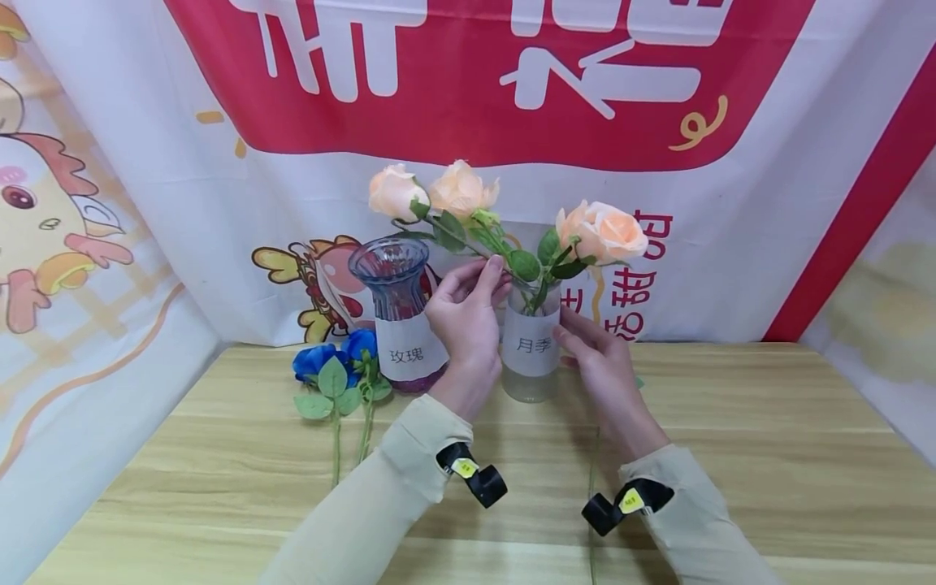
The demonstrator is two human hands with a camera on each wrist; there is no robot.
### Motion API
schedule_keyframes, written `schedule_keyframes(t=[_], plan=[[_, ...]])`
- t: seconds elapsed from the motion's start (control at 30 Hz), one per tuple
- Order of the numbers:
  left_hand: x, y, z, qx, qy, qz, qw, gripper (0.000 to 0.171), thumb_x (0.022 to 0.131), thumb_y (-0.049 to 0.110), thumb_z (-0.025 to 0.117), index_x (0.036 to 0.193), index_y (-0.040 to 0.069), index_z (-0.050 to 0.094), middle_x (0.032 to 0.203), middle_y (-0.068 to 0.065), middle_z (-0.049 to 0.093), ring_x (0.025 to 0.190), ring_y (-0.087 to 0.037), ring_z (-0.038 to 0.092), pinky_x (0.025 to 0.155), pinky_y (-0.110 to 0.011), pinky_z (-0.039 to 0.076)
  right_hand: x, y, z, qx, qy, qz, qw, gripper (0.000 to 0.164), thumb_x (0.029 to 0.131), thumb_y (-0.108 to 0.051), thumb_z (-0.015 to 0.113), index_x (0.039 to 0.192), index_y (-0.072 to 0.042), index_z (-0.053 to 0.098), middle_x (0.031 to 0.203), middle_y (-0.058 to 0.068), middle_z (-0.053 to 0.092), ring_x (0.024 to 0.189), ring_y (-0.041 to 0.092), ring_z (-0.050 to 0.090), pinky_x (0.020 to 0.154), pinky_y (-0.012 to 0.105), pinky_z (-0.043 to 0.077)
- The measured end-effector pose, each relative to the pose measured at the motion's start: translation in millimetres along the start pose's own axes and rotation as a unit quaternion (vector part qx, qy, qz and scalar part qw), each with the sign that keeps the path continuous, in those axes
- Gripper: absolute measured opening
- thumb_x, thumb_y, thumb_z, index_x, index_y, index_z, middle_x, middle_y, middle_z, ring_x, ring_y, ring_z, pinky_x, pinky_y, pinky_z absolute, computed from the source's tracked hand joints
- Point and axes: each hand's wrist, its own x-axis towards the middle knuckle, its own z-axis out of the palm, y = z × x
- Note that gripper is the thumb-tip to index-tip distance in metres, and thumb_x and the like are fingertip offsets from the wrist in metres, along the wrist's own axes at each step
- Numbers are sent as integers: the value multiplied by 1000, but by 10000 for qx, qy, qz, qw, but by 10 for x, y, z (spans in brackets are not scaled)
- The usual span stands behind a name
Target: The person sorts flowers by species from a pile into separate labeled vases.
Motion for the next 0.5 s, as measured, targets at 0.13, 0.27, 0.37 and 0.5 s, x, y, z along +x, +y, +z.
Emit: schedule_keyframes(t=[0.13,0.27,0.37,0.5], plan=[[-6,-25,7,844,84,164,9963,10,88,16,88,96,13,84,96,-2,79,88,-13,74,83,-28,65,8,4,5,-22,22,-27,10000,60,112,-45,48,167,-27,31,177,-6,26,162,23,28,128,50,36],[-17,-47,16,1360,147,276,9902,9,88,21,89,94,17,85,94,2,79,86,-10,72,79,-26,64,5,10,11,-27,43,6,10000,61,112,-46,46,168,-27,31,178,-5,27,160,24,31,129,50,36],[-23,-58,23,1461,124,289,9888,11,90,25,87,97,17,86,94,3,79,85,-9,72,77,-27,63,8,17,13,-17,53,35,10000,61,112,-47,46,168,-27,30,177,-5,27,160,25,32,129,51,35],[-29,-60,47,1576,67,238,9872,14,91,30,86,99,19,86,95,5,77,85,-9,69,76,-27,61,16,28,9,-11,46,17,10000,62,112,-47,47,168,-27,30,177,-4,27,160,24,32,129,51,35]])
